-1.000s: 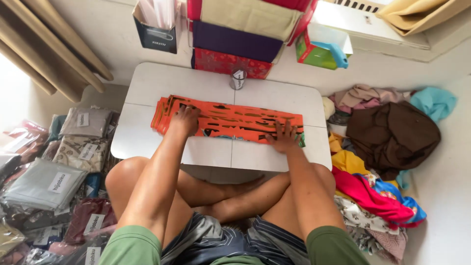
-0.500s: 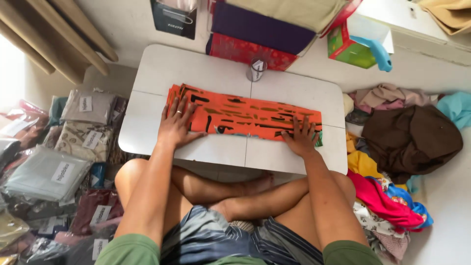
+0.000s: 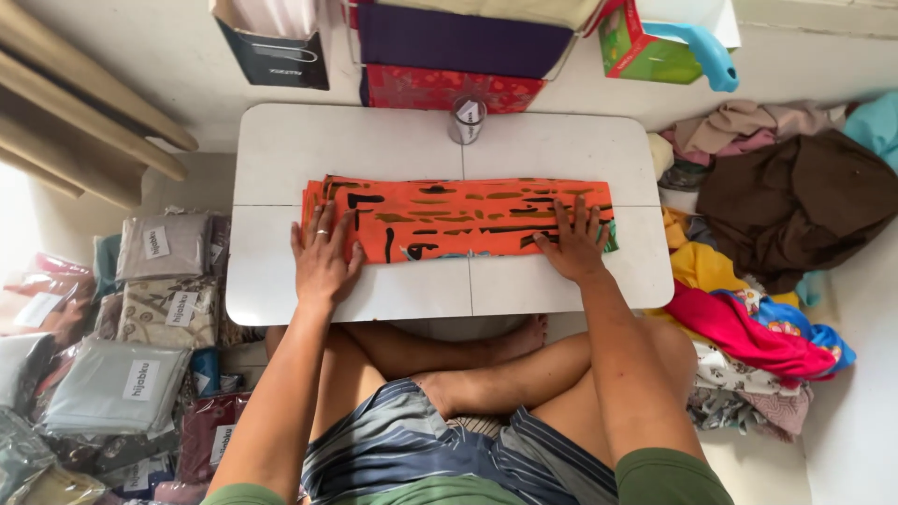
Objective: Clean a piece of patterned fabric using a lint roller and then fold it neatly on a table
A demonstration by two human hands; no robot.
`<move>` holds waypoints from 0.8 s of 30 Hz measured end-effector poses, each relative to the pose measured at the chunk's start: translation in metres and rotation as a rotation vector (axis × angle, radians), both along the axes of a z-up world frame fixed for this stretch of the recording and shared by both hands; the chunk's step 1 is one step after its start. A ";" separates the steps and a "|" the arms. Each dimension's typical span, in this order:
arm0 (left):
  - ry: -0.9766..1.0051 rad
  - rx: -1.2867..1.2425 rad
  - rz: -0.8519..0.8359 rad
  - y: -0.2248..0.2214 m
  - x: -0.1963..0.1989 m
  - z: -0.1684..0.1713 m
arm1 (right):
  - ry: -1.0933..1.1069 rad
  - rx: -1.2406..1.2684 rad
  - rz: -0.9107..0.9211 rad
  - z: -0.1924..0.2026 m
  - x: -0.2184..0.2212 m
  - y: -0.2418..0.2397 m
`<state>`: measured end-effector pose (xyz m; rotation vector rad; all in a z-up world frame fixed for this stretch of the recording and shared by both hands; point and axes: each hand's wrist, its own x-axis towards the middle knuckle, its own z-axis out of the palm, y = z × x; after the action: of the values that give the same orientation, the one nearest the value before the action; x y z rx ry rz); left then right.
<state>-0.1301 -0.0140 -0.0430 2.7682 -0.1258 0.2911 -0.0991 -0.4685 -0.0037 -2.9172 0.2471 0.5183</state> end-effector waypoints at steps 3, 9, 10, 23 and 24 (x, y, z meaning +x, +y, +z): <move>-0.006 -0.008 0.023 0.002 -0.001 0.001 | 0.002 0.010 0.006 0.003 0.004 0.002; -0.050 -0.002 0.075 0.001 0.001 -0.010 | 0.002 -0.070 0.063 -0.004 0.005 -0.002; -0.059 -0.009 0.084 0.001 0.001 -0.011 | -0.008 -0.077 0.072 0.001 0.002 0.000; -0.362 0.156 -0.102 -0.022 0.000 0.006 | -0.999 -0.171 0.324 0.147 0.018 0.016; -0.365 0.151 -0.230 -0.025 -0.006 0.005 | -1.303 -0.177 0.332 0.198 0.011 0.032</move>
<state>-0.1364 -0.0390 -0.0379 2.7806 -0.5745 0.7483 -0.0877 -0.4365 0.1942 -2.7675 -0.3821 -1.3995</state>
